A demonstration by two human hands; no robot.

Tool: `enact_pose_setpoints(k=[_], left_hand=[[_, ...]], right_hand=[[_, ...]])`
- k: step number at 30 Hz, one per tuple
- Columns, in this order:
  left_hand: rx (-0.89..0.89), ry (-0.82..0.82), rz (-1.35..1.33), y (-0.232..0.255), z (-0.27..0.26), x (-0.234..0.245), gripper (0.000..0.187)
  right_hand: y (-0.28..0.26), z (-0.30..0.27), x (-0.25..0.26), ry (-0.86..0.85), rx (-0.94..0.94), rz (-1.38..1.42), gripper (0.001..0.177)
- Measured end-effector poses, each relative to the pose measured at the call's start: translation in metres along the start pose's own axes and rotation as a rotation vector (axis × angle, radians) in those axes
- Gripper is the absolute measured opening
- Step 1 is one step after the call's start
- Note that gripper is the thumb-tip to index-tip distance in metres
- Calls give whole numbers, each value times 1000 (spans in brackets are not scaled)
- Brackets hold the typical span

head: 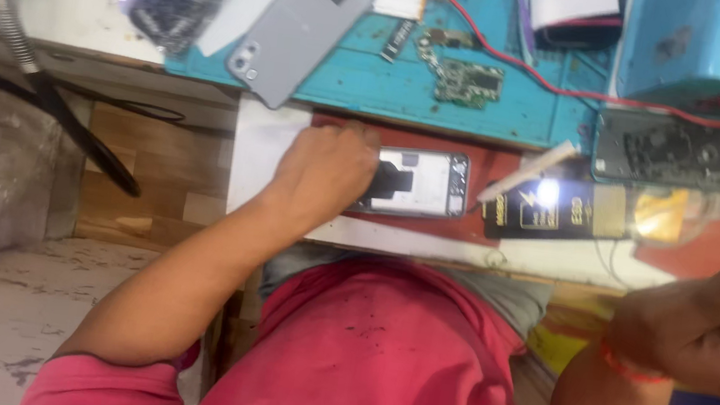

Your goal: The person disassembles a smartphone by removing the back cover and using a screwdriver to unscrew internal components. They manipulate the phone's internal parts and battery while working at a cluttered desk.

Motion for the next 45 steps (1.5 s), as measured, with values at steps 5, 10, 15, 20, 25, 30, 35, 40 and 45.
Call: enact_pose_setpoints(k=[5, 10, 15, 20, 25, 30, 35, 40, 45], left_hand=[[10, 65, 35, 0, 2, 9, 8], [33, 75, -4, -4, 3, -2, 9], [75, 79, -221, -9, -4, 12, 24], [104, 259, -339, -33, -8, 38, 17], [147, 451, -238, -88, 5, 77, 18], [121, 464, -256, -98, 11, 86, 9], [120, 566, -364, -94, -21, 84, 12], [216, 413, -564, -72, -64, 46, 31], [167, 314, -640, -41, -86, 22, 58]], right_hand=[[-45, 7, -42, -160, -11, 279, 33], [-55, -31, -59, -280, -131, 438, 41], [-53, -71, -69, -445, -227, 461, 38], [-49, -87, -67, -475, -277, 453, 39], [-58, -83, -75, -511, -347, 534, 39], [-75, -75, -97, -589, -507, 844, 36], [-83, -57, -117, -832, -406, 772, 35], [-99, -29, -150, -964, -288, 713, 38], [-115, -18, -166, -1097, -47, 595, 36]])
Point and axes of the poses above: each hand's wrist, its own z-axis towards the middle knuckle, its own x-axis out of the back of the hand, y = z × x, the point moved 6 cm from there along z, towards the middle knuckle, and after that the axes turned 13 degrees about x, right-handed, at the moved point
